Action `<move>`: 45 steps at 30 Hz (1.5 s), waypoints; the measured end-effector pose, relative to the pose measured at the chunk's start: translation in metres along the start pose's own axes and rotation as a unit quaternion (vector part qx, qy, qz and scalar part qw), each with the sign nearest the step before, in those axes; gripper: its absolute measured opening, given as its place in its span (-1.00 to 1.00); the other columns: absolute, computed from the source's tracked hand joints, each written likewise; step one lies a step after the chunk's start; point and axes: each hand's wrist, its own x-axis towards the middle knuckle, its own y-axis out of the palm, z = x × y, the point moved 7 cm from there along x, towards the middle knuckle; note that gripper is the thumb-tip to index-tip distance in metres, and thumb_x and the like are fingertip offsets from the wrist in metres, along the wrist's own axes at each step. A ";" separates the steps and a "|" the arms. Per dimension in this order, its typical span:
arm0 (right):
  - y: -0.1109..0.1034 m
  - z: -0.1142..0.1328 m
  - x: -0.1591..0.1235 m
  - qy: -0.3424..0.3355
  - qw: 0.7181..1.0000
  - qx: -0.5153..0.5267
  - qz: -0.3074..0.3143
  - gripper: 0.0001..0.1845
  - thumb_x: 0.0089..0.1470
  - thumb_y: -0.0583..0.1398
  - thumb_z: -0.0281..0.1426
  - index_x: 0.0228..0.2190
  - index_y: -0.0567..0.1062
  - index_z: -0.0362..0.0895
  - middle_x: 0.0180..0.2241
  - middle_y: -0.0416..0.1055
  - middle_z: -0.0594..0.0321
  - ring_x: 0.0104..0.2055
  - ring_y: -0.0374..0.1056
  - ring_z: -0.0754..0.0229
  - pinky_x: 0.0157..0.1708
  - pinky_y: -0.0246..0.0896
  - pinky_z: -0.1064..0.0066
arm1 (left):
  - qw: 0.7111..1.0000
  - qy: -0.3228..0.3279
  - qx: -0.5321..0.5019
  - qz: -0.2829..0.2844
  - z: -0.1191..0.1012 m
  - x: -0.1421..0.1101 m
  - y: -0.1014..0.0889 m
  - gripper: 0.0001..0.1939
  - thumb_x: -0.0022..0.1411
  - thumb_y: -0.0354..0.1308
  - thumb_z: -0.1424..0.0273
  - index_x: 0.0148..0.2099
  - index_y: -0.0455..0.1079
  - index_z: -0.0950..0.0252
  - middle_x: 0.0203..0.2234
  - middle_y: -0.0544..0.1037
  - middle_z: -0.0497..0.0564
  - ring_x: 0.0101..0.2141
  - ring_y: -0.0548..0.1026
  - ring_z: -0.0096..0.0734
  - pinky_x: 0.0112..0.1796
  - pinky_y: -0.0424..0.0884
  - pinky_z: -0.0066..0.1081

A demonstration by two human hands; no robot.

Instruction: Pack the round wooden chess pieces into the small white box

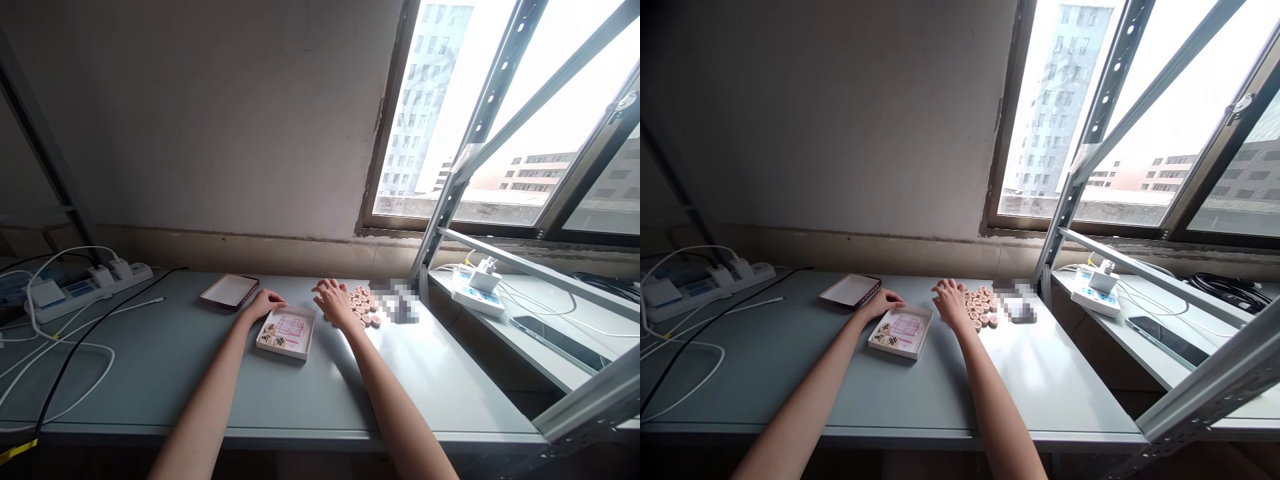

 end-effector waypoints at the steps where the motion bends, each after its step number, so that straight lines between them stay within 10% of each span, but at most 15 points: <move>1: 0.001 0.000 -0.001 -0.003 1.000 -0.003 0.011 -0.79 0.14 0.09 -0.35 -0.21 0.49 -0.05 -0.12 0.33 0.11 -0.06 0.13 0.03 -0.10 -0.08 0.18 | 1.000 -0.001 -0.001 -0.002 0.000 0.000 0.000 -0.72 -0.14 0.22 0.22 -0.44 0.52 0.34 -0.53 0.57 0.05 -0.44 0.47 -0.30 -0.42 0.32 -0.42; 9: -0.016 0.011 -0.001 -0.007 0.998 0.058 0.000 -0.65 0.15 0.08 -0.30 0.00 0.36 0.01 -0.01 0.27 0.12 0.01 0.11 0.02 -0.12 0.01 0.22 | 1.000 0.005 -0.001 0.006 0.000 0.000 0.001 -0.74 -0.11 0.21 0.23 -0.42 0.52 0.33 -0.50 0.57 0.04 -0.40 0.47 -0.28 -0.38 0.32 -0.42; 15: 0.010 0.089 -0.019 -0.194 0.925 0.208 0.252 -0.65 -0.13 0.32 -0.26 -0.22 0.50 0.05 -0.27 0.44 0.32 -0.23 0.31 0.19 -0.19 0.08 0.39 | 0.999 0.024 0.012 0.020 -0.003 0.000 0.001 -0.75 -0.11 0.20 0.26 -0.42 0.53 0.34 -0.49 0.57 0.05 -0.40 0.47 -0.29 -0.37 0.32 -0.43; 20: 0.013 0.103 -0.021 -0.190 0.920 0.227 0.255 -0.73 -0.14 0.31 -0.34 -0.29 0.51 -0.01 -0.35 0.44 0.33 -0.32 0.31 0.25 -0.24 0.08 0.43 | 0.999 0.020 0.015 0.022 -0.002 0.000 0.000 -0.71 -0.11 0.19 0.25 -0.40 0.53 0.37 -0.51 0.57 0.06 -0.42 0.46 -0.29 -0.39 0.30 -0.42; 24: -0.003 0.075 -0.011 -0.158 0.927 0.263 0.215 -0.72 -0.10 0.28 -0.21 -0.29 0.50 -0.01 -0.22 0.39 0.27 -0.22 0.28 0.20 -0.27 0.09 0.45 | 0.999 0.020 0.009 0.031 -0.001 0.001 0.001 -0.70 -0.10 0.20 0.22 -0.40 0.52 0.37 -0.50 0.57 0.06 -0.41 0.46 -0.28 -0.37 0.31 -0.40; 31: -0.009 -0.030 -0.008 0.134 0.986 0.075 0.067 -0.71 0.05 0.13 -0.17 -0.26 0.45 -0.08 -0.22 0.39 0.13 -0.10 0.22 0.04 -0.20 0.04 0.32 | 0.999 -0.001 -0.014 0.035 0.001 -0.002 0.002 -0.69 -0.10 0.22 0.21 -0.38 0.52 0.37 -0.47 0.57 0.07 -0.40 0.46 -0.29 -0.39 0.30 -0.41; 36: -0.004 -0.032 -0.009 0.158 0.985 0.046 0.049 -0.78 0.00 0.15 -0.35 -0.27 0.45 -0.12 -0.29 0.40 0.10 -0.15 0.24 0.01 -0.17 0.00 0.25 | 0.999 -0.009 -0.014 0.036 0.001 -0.002 0.002 -0.68 -0.10 0.23 0.19 -0.39 0.51 0.36 -0.47 0.56 0.07 -0.41 0.46 -0.29 -0.40 0.30 -0.41; 41: -0.018 0.007 -0.002 0.067 0.995 0.078 0.018 -0.76 0.06 0.12 -0.44 -0.19 0.43 -0.07 -0.12 0.35 0.13 -0.04 0.20 0.08 -0.09 -0.02 0.27 | 0.999 0.005 -0.018 0.042 -0.001 -0.002 0.003 -0.67 -0.09 0.22 0.20 -0.38 0.51 0.38 -0.49 0.55 0.06 -0.41 0.45 -0.29 -0.38 0.29 -0.40; 45: -0.002 0.071 -0.011 -0.153 0.937 0.239 0.205 -0.68 -0.04 0.24 -0.42 -0.17 0.43 -0.03 -0.21 0.42 0.27 -0.24 0.32 0.22 -0.29 0.13 0.45 | 0.999 0.019 0.004 0.036 -0.004 -0.002 0.002 -0.70 -0.09 0.21 0.22 -0.39 0.51 0.37 -0.48 0.56 0.07 -0.38 0.45 -0.28 -0.33 0.31 -0.39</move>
